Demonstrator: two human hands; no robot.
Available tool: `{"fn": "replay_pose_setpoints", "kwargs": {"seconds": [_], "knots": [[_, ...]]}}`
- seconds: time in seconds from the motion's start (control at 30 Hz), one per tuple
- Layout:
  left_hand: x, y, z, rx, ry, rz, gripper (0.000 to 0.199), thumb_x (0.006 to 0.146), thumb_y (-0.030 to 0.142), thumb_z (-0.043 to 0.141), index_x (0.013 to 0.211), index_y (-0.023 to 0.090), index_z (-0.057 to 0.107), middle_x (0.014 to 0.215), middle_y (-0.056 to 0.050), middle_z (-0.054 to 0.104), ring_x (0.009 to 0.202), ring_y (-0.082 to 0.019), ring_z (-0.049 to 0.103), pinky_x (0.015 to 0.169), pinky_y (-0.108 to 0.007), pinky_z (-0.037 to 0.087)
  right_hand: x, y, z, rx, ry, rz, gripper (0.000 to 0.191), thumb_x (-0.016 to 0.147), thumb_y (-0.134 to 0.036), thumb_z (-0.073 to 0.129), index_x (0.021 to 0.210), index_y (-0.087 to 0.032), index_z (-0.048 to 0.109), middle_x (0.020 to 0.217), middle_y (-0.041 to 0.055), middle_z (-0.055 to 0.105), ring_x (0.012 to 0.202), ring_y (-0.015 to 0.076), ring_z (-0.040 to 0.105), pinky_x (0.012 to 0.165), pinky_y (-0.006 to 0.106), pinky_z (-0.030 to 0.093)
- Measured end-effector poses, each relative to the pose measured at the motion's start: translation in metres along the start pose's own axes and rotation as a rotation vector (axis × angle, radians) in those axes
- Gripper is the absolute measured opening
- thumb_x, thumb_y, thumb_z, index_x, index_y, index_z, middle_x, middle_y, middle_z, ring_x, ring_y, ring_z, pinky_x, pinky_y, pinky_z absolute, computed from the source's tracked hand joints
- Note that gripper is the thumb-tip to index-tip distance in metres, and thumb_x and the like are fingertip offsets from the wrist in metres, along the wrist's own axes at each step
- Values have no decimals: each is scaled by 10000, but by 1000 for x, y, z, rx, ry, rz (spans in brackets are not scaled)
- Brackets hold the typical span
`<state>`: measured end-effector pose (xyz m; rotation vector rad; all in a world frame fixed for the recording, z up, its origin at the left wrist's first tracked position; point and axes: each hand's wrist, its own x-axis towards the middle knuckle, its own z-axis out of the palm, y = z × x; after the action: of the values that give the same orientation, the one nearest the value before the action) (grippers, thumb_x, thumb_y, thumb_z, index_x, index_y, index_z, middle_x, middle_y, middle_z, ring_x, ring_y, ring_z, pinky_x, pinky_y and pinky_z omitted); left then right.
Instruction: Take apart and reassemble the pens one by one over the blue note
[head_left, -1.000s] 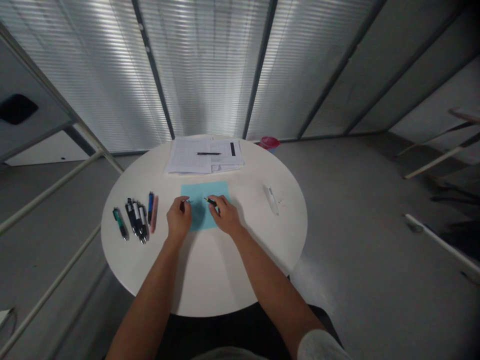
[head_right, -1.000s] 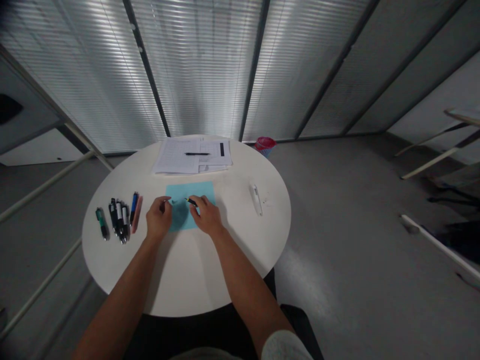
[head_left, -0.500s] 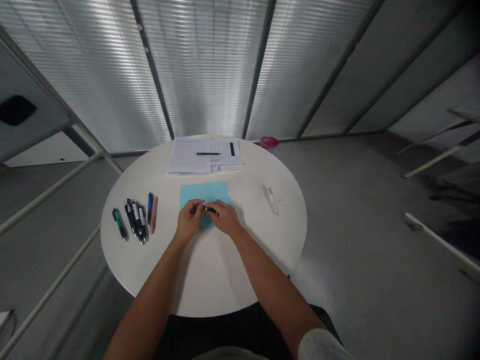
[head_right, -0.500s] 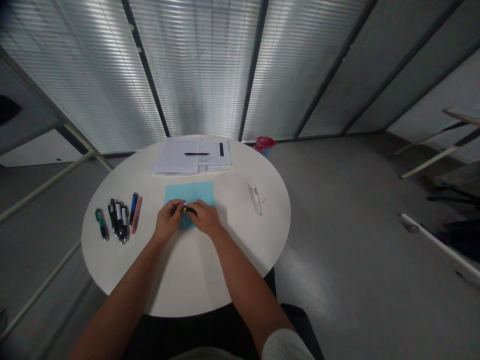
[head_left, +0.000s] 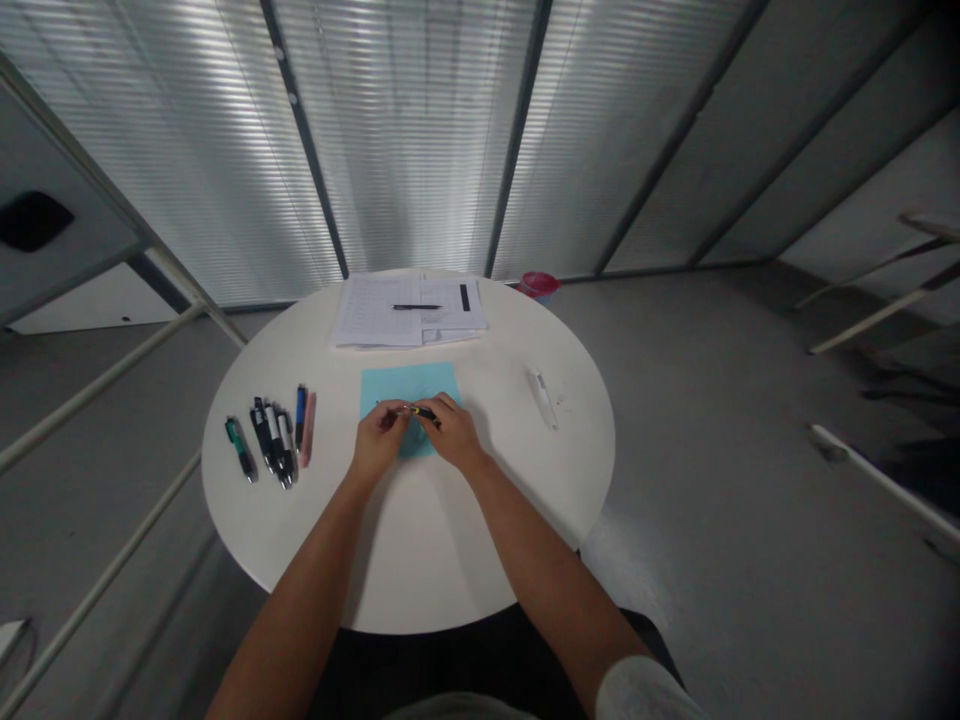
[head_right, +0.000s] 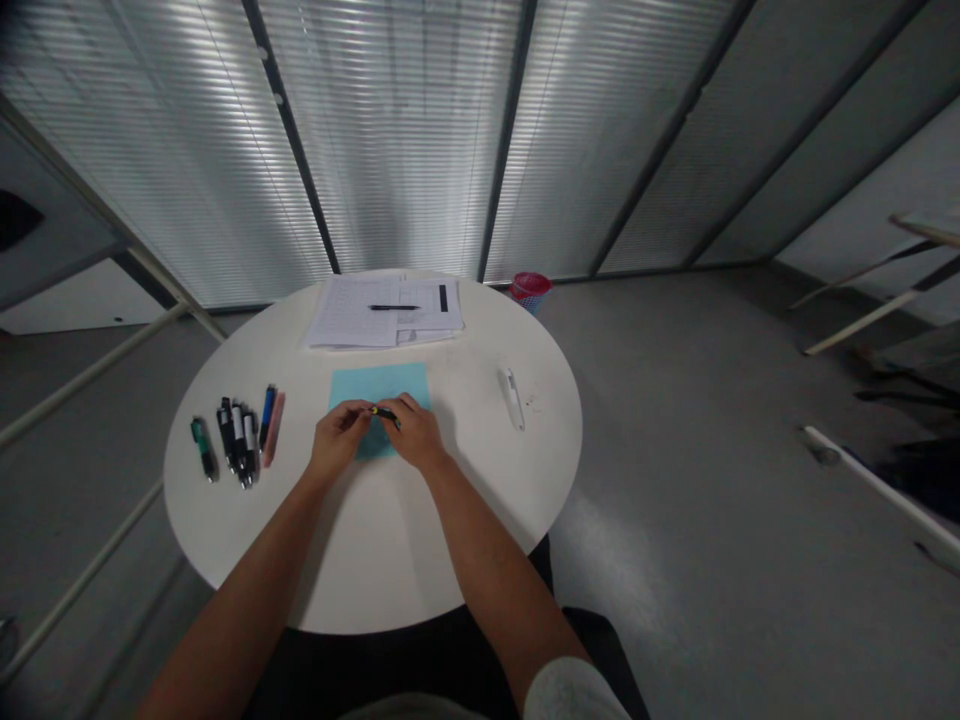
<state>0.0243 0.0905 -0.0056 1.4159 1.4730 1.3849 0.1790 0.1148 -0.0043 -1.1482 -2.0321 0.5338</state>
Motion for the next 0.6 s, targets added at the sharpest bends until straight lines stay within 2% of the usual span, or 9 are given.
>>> {"fn": "replay_pose_setpoints", "kwargs": {"seconds": [0.13, 0.23, 0.33, 0.47, 0.6], "knots": [[2, -5, -5, 97, 27, 31, 268, 838, 403, 566, 933, 177, 674, 863, -56, 692, 735, -160, 610, 707, -295, 496, 0, -2, -1, -16, 4, 10, 230, 956, -356, 513, 1105, -255, 656, 1036, 29, 670, 965, 147, 638, 851, 255, 496], [5, -8, -11, 304, 64, 128, 252, 863, 359, 524, 945, 177, 678, 885, -64, 684, 738, -162, 597, 741, -307, 492, 0, -3, -1, -67, 18, 25, 261, 972, -392, 480, 1111, -251, 649, 1040, 29, 672, 963, 146, 638, 840, 247, 489], [7, -10, -16, 546, -14, 204, 235, 861, 298, 510, 946, 180, 694, 916, -78, 686, 800, -189, 599, 818, -343, 474, -1, -2, 0, -157, 15, 57, 252, 975, -389, 474, 1096, -263, 655, 1023, 31, 670, 952, 150, 637, 814, 244, 482], [6, -9, -16, 823, -123, 153, 237, 862, 266, 511, 972, 212, 714, 985, -102, 679, 981, -264, 587, 901, -416, 428, 0, -2, 0, -237, 28, 98, 226, 970, -349, 478, 1088, -266, 653, 1014, 38, 667, 929, 165, 637, 786, 257, 476], [2, -7, -13, 889, -38, 133, 288, 843, 264, 551, 1090, 227, 693, 1092, -134, 629, 1053, -302, 552, 910, -445, 419, 0, -3, -1, -277, 42, 112, 209, 959, -314, 488, 1073, -263, 655, 999, 47, 667, 895, 180, 636, 762, 275, 472]]}}
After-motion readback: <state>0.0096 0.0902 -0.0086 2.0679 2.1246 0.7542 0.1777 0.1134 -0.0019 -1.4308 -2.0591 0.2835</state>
